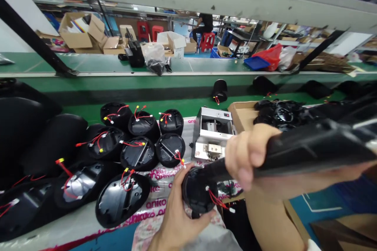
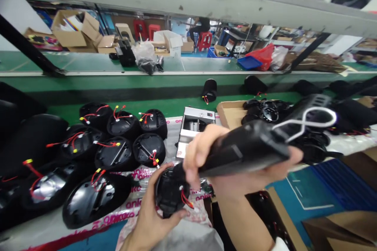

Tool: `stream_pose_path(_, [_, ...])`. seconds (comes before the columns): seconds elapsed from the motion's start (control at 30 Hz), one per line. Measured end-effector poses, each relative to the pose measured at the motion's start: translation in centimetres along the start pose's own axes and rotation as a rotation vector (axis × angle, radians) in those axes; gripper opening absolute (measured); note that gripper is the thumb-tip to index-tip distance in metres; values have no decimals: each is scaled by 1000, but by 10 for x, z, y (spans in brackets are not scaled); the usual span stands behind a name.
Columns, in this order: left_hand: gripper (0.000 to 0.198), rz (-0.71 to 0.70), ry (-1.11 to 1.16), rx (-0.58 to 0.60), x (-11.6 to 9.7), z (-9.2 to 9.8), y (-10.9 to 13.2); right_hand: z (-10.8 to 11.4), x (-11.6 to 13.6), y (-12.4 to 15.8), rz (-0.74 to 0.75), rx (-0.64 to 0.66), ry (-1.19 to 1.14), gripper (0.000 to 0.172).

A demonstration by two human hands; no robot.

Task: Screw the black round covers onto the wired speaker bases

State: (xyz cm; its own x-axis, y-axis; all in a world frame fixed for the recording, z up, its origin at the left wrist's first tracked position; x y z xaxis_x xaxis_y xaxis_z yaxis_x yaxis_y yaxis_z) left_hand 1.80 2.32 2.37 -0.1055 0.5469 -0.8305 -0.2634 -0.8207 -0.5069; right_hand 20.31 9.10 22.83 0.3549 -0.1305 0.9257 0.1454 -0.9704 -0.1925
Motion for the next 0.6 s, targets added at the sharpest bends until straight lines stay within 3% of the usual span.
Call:
stream_pose_path(0.1, [104,-101,-13,-26,10,-1,0,33,18,16,106,-181,-65,63])
stream_pose_path(0.2, [112,-210,54,-80,19,-3,-2,52,20,27,191,-303,105,73])
stream_pose_path(0.37, [111,-195,124,-129,29,-8,2,50,-23,31,320,-280,173,87])
stream_pose_path(0.47, [113,-178,133,-147,29,-9,7,45,-50,26,308,-206,223,90])
stream_pose_path(0.6, [119,-166,131,-166,29,-10,8,54,-68,17,252,-175,142,90])
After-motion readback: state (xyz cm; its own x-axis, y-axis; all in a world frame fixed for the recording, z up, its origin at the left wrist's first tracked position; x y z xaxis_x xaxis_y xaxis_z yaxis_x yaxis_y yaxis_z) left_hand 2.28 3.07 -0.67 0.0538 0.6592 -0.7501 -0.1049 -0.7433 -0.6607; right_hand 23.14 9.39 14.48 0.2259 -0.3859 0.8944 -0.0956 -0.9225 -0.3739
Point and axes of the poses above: each hand's wrist, its own y-axis away from the middle knuckle, its own z-axis out of the back of the hand, x = y × z, the point moved 8 cm from there along -y, towards the middle knuckle, and after that the axes turned 13 degrees about -z, right-handed, at the moved point
